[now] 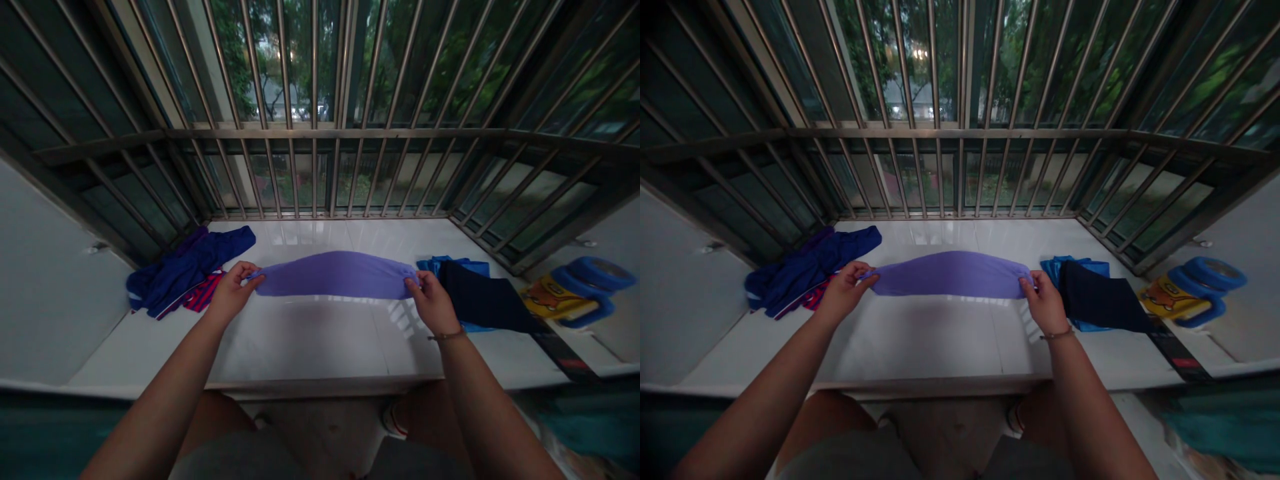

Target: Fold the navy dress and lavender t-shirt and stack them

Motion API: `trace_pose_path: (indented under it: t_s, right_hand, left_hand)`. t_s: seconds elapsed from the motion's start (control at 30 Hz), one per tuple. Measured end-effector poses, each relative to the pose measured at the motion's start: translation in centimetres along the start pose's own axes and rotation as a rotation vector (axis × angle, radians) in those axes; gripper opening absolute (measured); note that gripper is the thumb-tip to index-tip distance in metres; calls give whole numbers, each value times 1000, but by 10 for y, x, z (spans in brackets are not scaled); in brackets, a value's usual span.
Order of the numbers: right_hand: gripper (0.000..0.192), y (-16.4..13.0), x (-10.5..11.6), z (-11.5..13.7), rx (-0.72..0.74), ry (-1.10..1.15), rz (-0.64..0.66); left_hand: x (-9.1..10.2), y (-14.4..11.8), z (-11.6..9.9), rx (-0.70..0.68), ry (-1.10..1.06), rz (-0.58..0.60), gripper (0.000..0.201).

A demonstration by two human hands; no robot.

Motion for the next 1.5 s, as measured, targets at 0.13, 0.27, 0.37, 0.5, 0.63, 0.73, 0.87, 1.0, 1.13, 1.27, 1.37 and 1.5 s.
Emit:
trace_pose_path:
  t_s: [0.13,0.27,0.37,0.5,0.63,0.73,0.87,1.0,1.13,1.27,1.37,1.5]
  right_hand:
    - [49,-28,8,-37,-31,-88,-6]
    - [56,-81,-6,-77,49,-284,76]
    - [50,-115,-15,-85,-6,-473,48]
    - [66,-131,-24,-60,-327,-705,91]
    - [74,-111,-33,-34,-557,-767,251]
    - [52,-91,-33,-31,-490,-710,374]
    - [34,-69,-15,-30,-428,-619,213]
    - [48,-51,-6,5,-405,-553,17]
    - [45,-39,-32,84,-186,-411,-30]
    - [35,-58,-89,177,280,-265,154]
    - [35,-96,-137,214,535,-305,373]
    - [37,-142,-174,213,663,-289,477]
  left_hand:
    - [0,-49,8,-156,248,180,37]
    - [-8,-114,42,-326,413,424,23]
    - [-13,-142,54,-319,438,412,24]
    - [-23,-143,48,-300,450,273,23]
    - [-41,-126,47,-246,442,218,29]
    - [-55,-122,51,-137,376,279,29]
    - [-64,-127,51,3,167,280,30]
    - [-64,-128,50,106,-6,157,37]
    - [-60,-125,57,225,-108,63,49]
    - [-59,-122,68,280,-260,22,62]
    - [-59,-121,69,293,-258,44,68]
    - [-61,-122,61,245,-113,112,51]
Point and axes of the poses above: each hand's wrist, its own y-axis towards the middle knuckle, its own x-axis out of the back of the hand, z = x × y, the point moved 2 cm from there along y, towards the middle knuckle, and after that the axes turned 15 degrees about -y, right-handed, at the moved point
